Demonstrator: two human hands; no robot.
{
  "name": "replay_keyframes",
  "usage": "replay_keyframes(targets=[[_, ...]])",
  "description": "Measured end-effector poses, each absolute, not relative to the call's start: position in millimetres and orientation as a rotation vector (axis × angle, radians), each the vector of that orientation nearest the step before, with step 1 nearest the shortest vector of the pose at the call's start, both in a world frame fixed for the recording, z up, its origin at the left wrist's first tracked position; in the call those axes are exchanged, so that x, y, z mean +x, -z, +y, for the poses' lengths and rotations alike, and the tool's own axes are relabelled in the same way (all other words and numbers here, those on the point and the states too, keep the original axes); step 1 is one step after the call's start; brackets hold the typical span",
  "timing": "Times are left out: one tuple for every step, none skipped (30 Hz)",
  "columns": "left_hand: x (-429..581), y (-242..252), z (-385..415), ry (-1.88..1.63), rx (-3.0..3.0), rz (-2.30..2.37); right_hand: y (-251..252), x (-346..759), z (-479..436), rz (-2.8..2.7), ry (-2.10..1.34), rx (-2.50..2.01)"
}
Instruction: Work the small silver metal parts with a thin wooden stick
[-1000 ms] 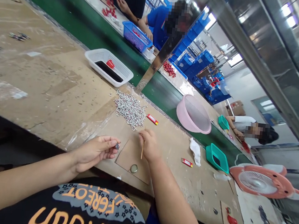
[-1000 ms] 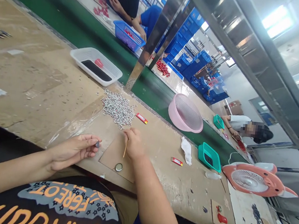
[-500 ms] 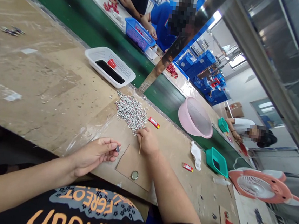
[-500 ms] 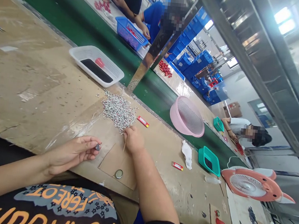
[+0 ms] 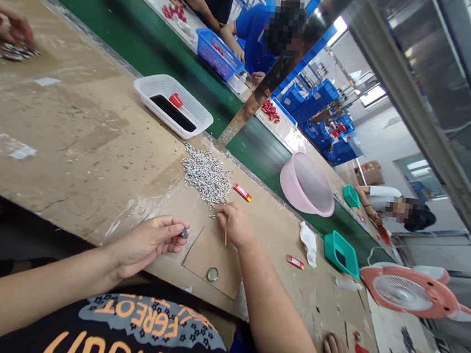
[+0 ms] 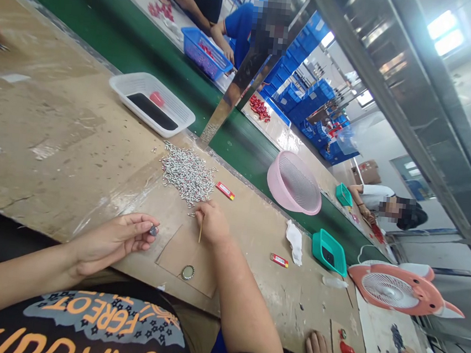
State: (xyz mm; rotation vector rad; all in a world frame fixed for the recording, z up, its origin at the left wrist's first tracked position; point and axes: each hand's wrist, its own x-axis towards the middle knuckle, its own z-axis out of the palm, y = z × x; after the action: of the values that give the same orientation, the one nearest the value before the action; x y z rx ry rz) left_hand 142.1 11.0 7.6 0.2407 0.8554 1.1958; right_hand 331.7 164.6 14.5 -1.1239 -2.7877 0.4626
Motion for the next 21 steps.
replay_keyframes(targets=[[142,-8,11,-1.197,0.241,0.858,-13,331,164,-2.800,-0.445,-1.138],[142,-8,11,-1.201,0.242,0.862,-11,330,163,-2.820,-0.424,-1.150],[142,-8,11,-1.205,0.243,0.865,-9,328,162,-2.840,-0.405,-1.162],[142,-7,11,-1.209,0.244,0.868,-8,327,161,-2.854,-0.386,-1.176],[142,-7,11,-1.212,0.246,0.872,-7,326,160,-2.864,-0.368,-1.192],[142,-7,10,-1.216,0.246,0.875,-8,325,158,-2.866,-0.358,-1.203],[143,-7,10,-1.222,0.246,0.877,-9,323,156,-2.855,-0.363,-1.205],[143,-8,9,-1.229,0.243,0.879,-12,322,153,-2.827,-0.389,-1.194],[144,-8,9,-1.238,0.239,0.882,-16,321,149,-2.780,-0.436,-1.173],[144,-8,9,-1.247,0.235,0.883,-21,319,143,-2.713,-0.508,-1.146],[145,-8,8,-1.256,0.234,0.884,-26,318,135,-2.628,-0.611,-1.118],[146,-9,8,-1.264,0.235,0.885,-31,316,127,-2.529,-0.747,-1.096],[147,-9,8,-1.274,0.237,0.887,-36,314,118,-2.422,-0.908,-1.085],[148,-9,8,-1.284,0.240,0.891,-40,313,109,-2.306,-1.086,-1.084],[149,-10,8,-1.295,0.241,0.895,-44,312,100,-2.184,-1.264,-1.091],[150,-11,8,-1.304,0.242,0.899,-46,310,92,-2.059,-1.426,-1.105],[151,-11,8,-1.310,0.242,0.901,-46,309,85,-1.941,-1.557,-1.121],[152,-12,8,-1.314,0.242,0.900,-46,309,79,-1.832,-1.654,-1.135],[153,-12,7,-1.316,0.242,0.897,-45,308,74,-1.734,-1.725,-1.147],[154,-13,7,-1.319,0.243,0.891,-43,308,69,-1.646,-1.780,-1.154],[155,-13,6,-1.323,0.245,0.884,-41,307,65,-1.564,-1.821,-1.157]])
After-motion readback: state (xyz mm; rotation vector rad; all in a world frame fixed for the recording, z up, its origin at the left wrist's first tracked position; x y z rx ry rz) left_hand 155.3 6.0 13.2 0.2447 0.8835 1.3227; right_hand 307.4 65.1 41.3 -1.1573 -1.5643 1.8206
